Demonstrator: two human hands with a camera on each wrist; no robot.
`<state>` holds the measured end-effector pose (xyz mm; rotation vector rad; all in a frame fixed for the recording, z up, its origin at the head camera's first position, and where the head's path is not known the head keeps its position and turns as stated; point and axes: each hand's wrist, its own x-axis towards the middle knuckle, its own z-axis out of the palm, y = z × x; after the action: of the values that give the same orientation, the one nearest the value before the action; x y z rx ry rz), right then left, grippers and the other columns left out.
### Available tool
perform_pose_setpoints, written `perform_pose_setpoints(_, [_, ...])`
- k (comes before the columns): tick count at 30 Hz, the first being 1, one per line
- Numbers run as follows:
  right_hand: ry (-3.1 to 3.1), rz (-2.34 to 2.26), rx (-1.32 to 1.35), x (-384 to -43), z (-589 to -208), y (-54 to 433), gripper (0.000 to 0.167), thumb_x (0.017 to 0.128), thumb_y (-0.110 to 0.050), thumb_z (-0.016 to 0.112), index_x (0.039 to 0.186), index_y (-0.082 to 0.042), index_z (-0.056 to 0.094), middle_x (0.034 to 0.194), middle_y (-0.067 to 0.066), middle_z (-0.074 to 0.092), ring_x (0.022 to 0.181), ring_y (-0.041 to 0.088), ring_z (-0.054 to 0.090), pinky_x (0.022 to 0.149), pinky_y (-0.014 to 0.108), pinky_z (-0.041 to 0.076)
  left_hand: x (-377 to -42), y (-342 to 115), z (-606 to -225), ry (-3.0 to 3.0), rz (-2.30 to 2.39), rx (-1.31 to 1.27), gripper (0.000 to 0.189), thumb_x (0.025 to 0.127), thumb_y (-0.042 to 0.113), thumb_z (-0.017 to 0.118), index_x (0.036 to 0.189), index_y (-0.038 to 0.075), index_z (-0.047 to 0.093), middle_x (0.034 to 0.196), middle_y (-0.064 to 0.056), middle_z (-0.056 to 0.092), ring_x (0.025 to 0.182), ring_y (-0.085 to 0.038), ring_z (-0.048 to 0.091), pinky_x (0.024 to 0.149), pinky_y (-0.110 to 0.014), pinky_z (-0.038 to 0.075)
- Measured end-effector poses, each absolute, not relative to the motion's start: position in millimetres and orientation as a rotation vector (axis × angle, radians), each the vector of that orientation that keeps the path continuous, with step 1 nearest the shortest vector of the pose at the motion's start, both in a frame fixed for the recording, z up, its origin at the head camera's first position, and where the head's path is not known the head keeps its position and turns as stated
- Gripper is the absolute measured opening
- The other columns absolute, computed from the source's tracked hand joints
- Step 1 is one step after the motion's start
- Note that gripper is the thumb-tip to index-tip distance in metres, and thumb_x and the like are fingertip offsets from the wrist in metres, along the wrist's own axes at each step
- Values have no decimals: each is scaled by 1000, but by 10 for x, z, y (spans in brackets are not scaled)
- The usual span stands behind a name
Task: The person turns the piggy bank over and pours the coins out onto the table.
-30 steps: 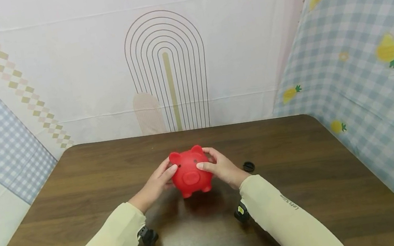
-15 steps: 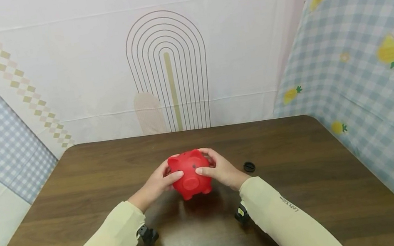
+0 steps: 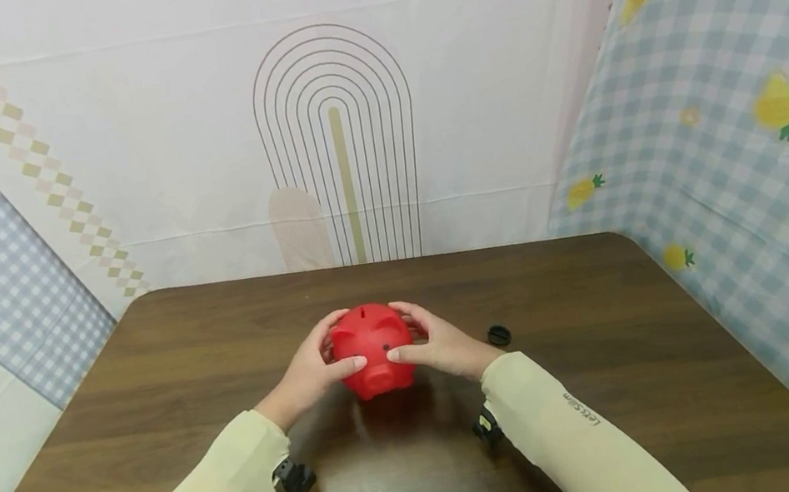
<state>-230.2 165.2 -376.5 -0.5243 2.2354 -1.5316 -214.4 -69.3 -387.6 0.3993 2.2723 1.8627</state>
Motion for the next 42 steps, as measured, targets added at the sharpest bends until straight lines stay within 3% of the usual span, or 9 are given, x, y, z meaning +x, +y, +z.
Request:
perform_pose_setpoints(7, [2246,-1458,-512,-2286,-3706,1638,86,84,-33,71,153,-17,21,145,11,39,130,33,38,94,45,50,-2082,-660,-3887,2332,1853,465,82,75,19,79,145,17,35,136,-7,48,120,-30,48,85,-44,55])
perform_pose_setpoints(14, [2214,-1458,-547,-2272,-3669,1631,91,78,-27,78,150,-20,24,140,6,43,126,30,42,88,42,53,-2045,-665,-3918,2366,1827,551,86,73,17,81,146,20,34,137,-6,47,120,-30,48,84,-42,55])
perform_pose_setpoints(24, [2277,-1534,-628,-2198,-3719,1588,95,77,-22,80,152,-16,22,138,9,46,119,29,50,86,40,54,-2057,-706,-3864,2350,1758,642,94,73,13,81,150,20,27,143,-6,41,124,-30,45,85,-42,55])
perform_pose_setpoints(31, [2596,-1477,-927,-2085,-3717,1568,106,73,-20,85,154,-18,17,141,6,43,119,25,50,88,39,53,-2035,-727,-3826,2667,1629,1072,98,68,8,85,149,16,31,156,-7,25,132,-30,40,93,-42,51])
perform_pose_setpoints(35, [2740,-1469,-1104,-2049,-3649,1541,110,69,-15,87,154,-18,16,147,7,36,125,26,44,88,40,54,-2001,-716,-3721,2837,1561,1297,99,65,7,87,148,13,33,155,-10,26,133,-30,39,91,-41,52])
perform_pose_setpoints(37, [2724,-1488,-1023,-2052,-3636,1529,109,70,-18,86,154,-17,16,146,7,37,125,27,44,85,41,55,-2007,-697,-3680,2796,1571,1233,97,67,10,86,148,12,32,154,-8,29,131,-29,41,90,-40,53])
perform_pose_setpoints(42, [2542,-1504,-554,-2077,-3655,1508,95,77,-36,78,152,-18,23,138,6,47,119,28,50,84,40,55,-2057,-659,-3647,2535,1626,732,88,73,22,82,148,18,35,138,-3,48,117,-25,51,83,-38,56])
